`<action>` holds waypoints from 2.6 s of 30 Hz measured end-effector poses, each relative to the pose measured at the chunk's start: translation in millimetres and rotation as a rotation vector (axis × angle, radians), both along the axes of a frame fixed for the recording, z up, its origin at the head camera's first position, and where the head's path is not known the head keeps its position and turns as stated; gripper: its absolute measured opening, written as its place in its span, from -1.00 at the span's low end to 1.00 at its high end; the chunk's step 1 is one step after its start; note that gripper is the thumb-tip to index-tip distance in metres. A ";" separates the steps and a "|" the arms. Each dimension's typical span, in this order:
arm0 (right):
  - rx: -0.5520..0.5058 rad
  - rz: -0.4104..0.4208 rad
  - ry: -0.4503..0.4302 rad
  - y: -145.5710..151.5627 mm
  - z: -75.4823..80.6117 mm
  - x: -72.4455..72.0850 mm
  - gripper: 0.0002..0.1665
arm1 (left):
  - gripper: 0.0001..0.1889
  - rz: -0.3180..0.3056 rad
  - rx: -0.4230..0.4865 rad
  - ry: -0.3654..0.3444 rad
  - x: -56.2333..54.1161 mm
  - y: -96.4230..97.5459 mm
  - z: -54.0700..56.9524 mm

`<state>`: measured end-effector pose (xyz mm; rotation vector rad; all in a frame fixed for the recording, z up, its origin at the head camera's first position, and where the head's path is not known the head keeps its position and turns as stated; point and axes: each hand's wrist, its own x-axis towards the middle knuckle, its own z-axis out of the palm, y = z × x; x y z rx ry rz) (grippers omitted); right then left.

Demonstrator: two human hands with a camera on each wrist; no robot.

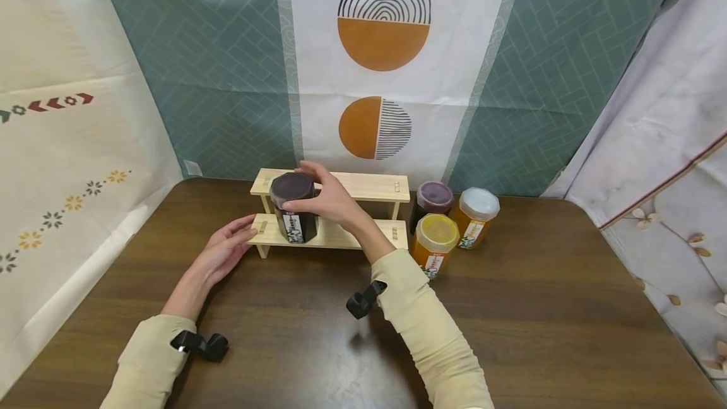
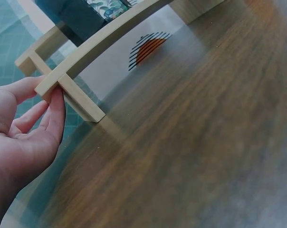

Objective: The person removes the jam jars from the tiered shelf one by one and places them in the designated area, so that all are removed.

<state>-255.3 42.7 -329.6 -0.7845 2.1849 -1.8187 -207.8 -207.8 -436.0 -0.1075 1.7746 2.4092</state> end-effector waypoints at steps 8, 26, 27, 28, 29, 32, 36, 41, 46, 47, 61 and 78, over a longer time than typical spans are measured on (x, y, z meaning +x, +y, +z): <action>0.041 -0.020 -0.041 -5.7 -4.7 -0.5 0.09 | -0.42 0.000 -0.001 -0.004 -0.2 0.7 0.7; -0.020 -0.067 -0.018 -1.7 -11.3 0.0 -0.16 | -0.42 -0.016 0.000 0.003 0.5 5.4 -2.7; -0.026 -0.072 -0.015 -0.3 -12.2 0.6 -0.16 | -0.42 -0.019 0.000 0.005 0.2 6.2 -3.3; -0.029 -0.078 -0.011 1.2 -12.9 1.1 -0.17 | -0.42 -0.021 0.002 0.006 -0.2 6.8 -3.9; -0.031 -0.084 -0.010 2.5 -13.5 1.6 -0.17 | -0.43 -0.021 0.000 0.007 -0.7 7.2 -4.4; -0.040 -0.088 -0.012 6.0 -14.5 3.9 -0.17 | -0.43 -0.023 -0.005 0.006 -1.6 7.8 -5.0; -0.048 -0.079 -0.031 10.3 -13.8 7.6 -0.16 | -0.42 -0.021 -0.026 0.006 -1.5 6.7 -3.8; -0.054 -0.055 -0.037 18.5 -8.5 13.1 -0.15 | -0.41 -0.012 -0.030 0.002 -0.2 3.1 -0.8; -0.045 -0.073 -0.027 33.5 -0.7 20.0 -0.16 | -0.40 -0.005 -0.033 -0.001 1.1 -0.2 0.3; -0.045 -0.078 -0.028 37.9 1.3 21.9 -0.15 | -0.40 -0.005 -0.035 -0.003 1.5 -0.2 0.4; -0.122 -0.101 -0.031 110.0 45.6 32.3 -0.20 | -0.38 -0.014 -0.050 -0.007 3.2 -0.4 2.5; -0.277 -0.102 -0.029 200.7 58.4 31.4 -0.40 | -0.40 -0.015 -0.043 -0.007 2.2 0.1 1.7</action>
